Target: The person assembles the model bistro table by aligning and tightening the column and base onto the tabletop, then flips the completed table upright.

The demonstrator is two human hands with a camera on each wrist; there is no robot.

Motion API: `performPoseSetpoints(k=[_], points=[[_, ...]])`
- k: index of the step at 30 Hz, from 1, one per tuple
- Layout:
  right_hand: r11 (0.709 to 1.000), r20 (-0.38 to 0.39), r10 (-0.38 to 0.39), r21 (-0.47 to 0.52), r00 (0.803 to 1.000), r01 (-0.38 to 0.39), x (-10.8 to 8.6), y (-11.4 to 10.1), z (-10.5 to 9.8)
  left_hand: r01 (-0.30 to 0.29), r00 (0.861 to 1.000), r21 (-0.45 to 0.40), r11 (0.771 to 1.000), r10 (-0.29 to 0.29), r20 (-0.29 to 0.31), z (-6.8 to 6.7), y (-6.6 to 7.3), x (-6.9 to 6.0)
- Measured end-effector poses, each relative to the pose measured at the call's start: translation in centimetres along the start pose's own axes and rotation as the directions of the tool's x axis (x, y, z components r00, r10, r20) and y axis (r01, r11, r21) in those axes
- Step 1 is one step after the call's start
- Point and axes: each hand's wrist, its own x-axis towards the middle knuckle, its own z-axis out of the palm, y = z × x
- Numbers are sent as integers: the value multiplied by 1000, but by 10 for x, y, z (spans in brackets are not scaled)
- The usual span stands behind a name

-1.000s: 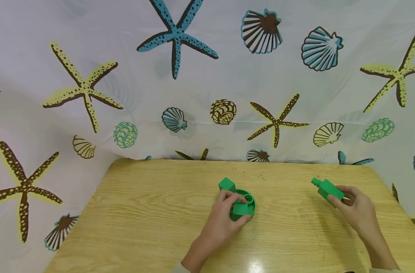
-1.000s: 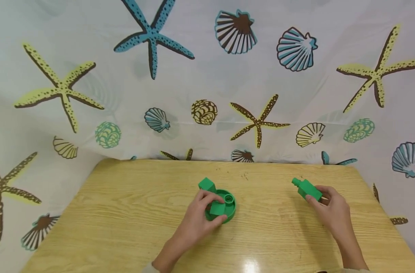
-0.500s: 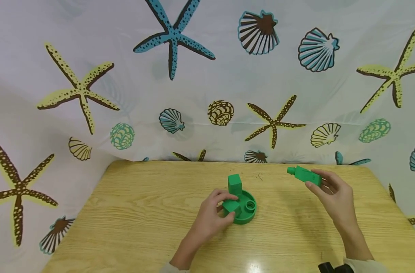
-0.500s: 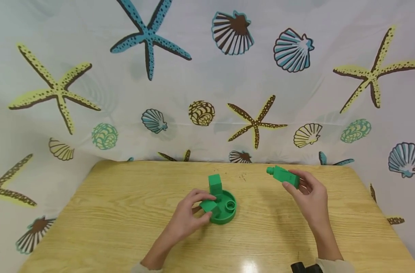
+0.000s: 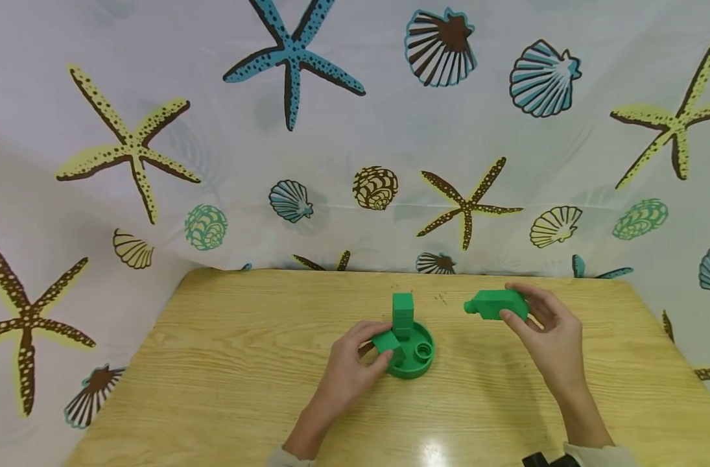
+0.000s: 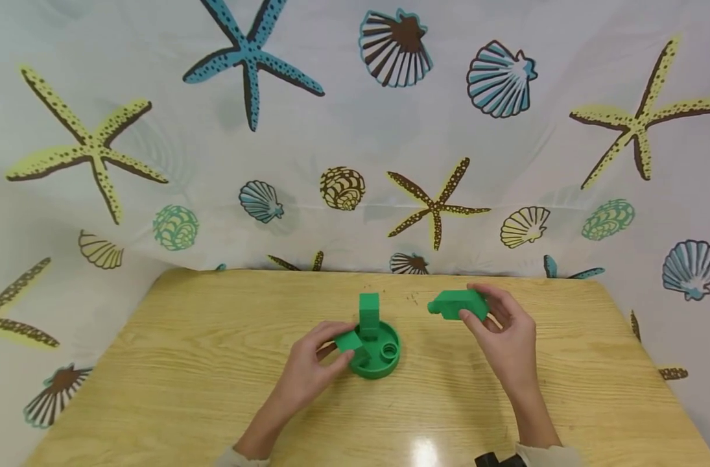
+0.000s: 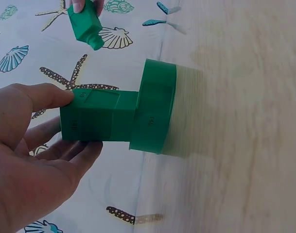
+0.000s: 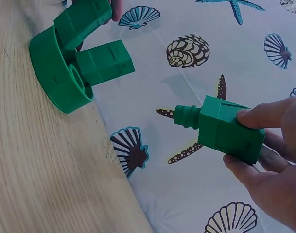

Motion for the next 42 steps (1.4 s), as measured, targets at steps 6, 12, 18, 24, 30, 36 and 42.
performPoseSetpoints(k=[6, 12, 18, 24, 30, 36, 42], points=[[998, 58, 22, 51, 998, -25, -5, 3, 14, -6, 1000, 16, 1000, 6, -7, -2, -1, 0], [994, 68, 29, 107, 997, -36, -10, 3, 28, -3, 1000, 14, 1000, 3, 1, -1, -2, 2], [991, 124, -56, 125, 991, 40, -13, 9, 38, -16, 1000, 13, 1000, 16, -11, -1, -2, 2], [988, 153, -84, 142, 985, 62, -17, 18, 46, -13, 999, -5, 1000, 13, -34, 0, -4, 2], [987, 180, -110, 140, 978, 85, -20, 26, 55, 1, 998, -15, 1000, -2, -56, 0, -7, 1], [986, 202, -110, 147, 973, 81, -24, 29, 61, 9, 998, -18, 1000, -10, -59, 1, -7, 1], [986, 246, -111, 146, 963, 76, -27, 33, 66, 0, 999, -20, 1000, -1, -54, 2, -6, 2]])
